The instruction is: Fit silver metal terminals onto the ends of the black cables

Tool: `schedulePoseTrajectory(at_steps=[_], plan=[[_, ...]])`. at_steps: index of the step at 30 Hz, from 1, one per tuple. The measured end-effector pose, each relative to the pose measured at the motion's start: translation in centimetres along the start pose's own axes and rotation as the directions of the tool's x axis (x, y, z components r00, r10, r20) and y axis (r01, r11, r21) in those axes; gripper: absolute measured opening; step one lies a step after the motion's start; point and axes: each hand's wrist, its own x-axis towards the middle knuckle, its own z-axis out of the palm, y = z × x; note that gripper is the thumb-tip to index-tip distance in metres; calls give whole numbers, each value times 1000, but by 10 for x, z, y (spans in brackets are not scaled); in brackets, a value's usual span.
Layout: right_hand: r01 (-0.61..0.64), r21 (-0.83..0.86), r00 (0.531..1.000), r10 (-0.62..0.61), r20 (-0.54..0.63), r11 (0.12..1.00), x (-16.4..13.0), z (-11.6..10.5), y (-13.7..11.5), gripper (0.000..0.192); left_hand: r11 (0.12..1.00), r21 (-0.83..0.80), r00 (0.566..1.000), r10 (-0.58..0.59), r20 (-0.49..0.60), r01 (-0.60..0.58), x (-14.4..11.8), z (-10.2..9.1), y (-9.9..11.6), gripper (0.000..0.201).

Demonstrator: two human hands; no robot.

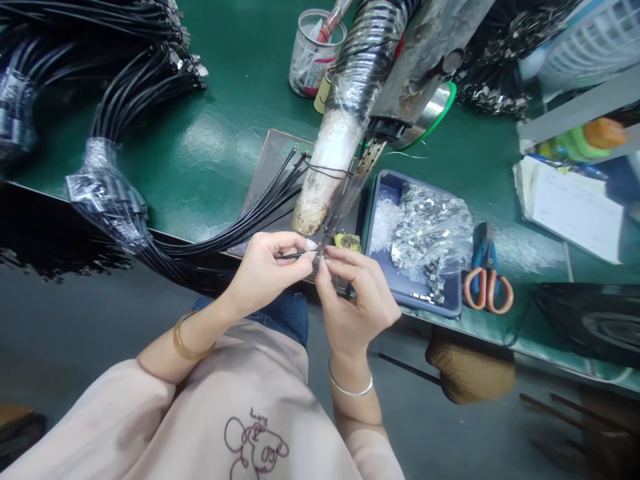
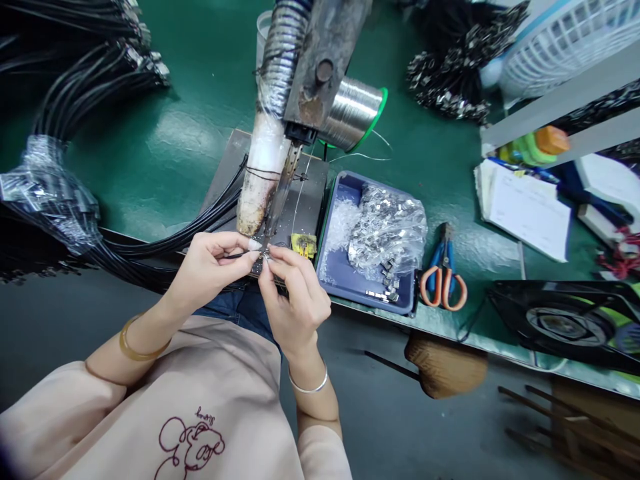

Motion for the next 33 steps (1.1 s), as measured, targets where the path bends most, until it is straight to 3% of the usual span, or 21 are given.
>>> schedulePoseTrajectory(at_steps=[6,13,26,33], plan=[[-12,6,1000,12,27,1000,-5,-1,1,16,1000,-7,998,23,52,-23,1,-2,0,9],[-2,-13,1000,2,17,1000,-2,0,1,16,1000,24,1000,14,26,-15,-1,-1,0,10],[33,-32,998,-31,61,999,-4,-4,0,17,999,48,997,-11,71,8,-1,-5,-5,12],[69,-36,996,-67,51,997,-7,-9,2,19,994,108,984,-13,179,-6,-5,-9,-5,13]])
